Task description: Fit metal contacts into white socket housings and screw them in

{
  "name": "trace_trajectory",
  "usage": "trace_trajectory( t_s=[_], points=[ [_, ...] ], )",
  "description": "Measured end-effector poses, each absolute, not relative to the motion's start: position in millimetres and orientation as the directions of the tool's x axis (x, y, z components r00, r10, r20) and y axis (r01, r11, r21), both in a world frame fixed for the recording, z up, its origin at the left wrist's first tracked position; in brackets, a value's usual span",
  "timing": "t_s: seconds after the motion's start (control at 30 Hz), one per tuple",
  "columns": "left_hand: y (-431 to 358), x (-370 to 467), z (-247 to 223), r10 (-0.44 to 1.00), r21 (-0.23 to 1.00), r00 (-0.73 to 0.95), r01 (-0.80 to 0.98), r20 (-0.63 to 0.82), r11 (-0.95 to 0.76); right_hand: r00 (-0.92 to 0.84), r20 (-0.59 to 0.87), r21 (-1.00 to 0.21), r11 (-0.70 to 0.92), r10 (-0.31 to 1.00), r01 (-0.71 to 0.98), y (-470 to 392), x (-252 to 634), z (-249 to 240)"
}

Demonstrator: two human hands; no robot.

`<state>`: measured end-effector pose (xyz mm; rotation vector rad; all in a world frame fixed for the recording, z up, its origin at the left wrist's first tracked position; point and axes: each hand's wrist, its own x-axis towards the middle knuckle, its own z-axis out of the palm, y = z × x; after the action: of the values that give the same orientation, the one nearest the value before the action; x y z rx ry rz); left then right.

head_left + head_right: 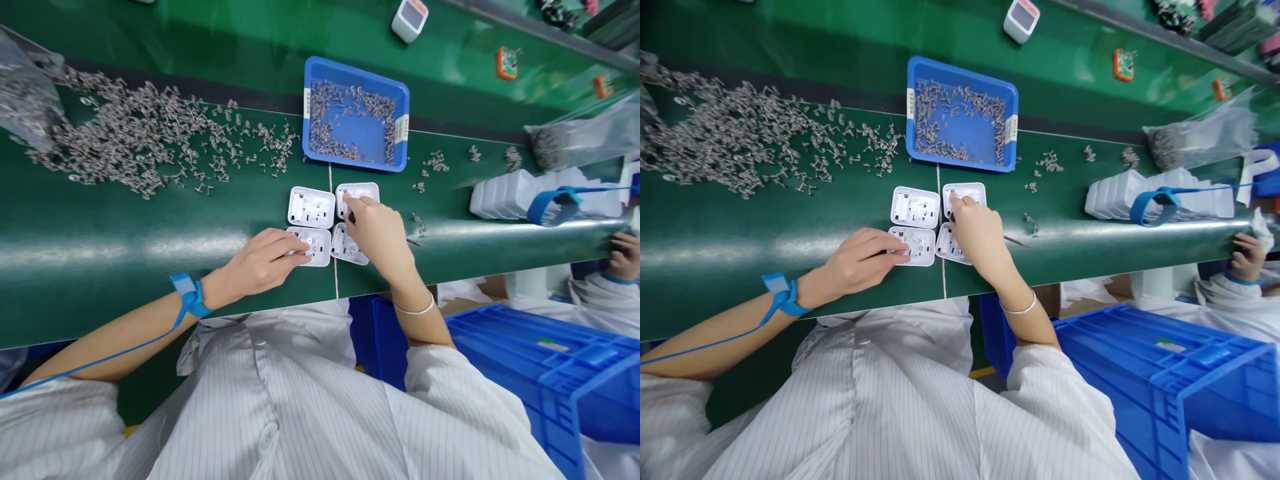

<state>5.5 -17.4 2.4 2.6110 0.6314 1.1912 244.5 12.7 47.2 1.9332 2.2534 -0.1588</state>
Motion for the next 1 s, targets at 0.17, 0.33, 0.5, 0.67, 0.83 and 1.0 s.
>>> trace_trajectory(
  t_s=[0.17, 0.33, 0.5, 0.67, 0.83, 1.0],
  points=[
    [-16.4, 5.3, 5.0, 0.454, 0.354, 0.595, 0.285, 0.664, -0.891, -0.04, -0.065, -0.222, 0.024, 0.997, 0.975, 31.0, 260.9, 46.8],
    [-17.1, 4.7, 4.8, 0.452, 0.352, 0.594, 0.285, 0.666, -0.892, -0.049, -0.022, -0.35, 0.038, 0.999, 0.936, 36.1, 265.3, 50.4],
    [-18.0, 4.2, 3.7, 0.453, 0.363, 0.611, 0.274, 0.65, -0.891, -0.083, -0.007, -0.356, 0.075, 0.996, 0.931, 28.4, 263.9, 50.7],
    [-18.6, 4.8, 0.8, 0.441, 0.365, 0.592, 0.252, 0.674, -0.896, 0.037, 0.122, -0.333, 0.006, 0.992, 0.943, 62.2, 288.1, 56.3],
    [-18.3, 5.0, -0.2, 0.452, 0.382, 0.582, 0.248, 0.676, -0.89, 0.004, -0.014, -0.358, -0.009, 1.0, 0.933, 121.2, 321.3, 50.7],
    [-17.8, 4.4, 0.1, 0.45, 0.382, 0.591, 0.245, 0.669, -0.891, -0.004, -0.208, -0.355, -0.072, 0.978, 0.932, 147.3, 328.2, 49.6]
  ],
)
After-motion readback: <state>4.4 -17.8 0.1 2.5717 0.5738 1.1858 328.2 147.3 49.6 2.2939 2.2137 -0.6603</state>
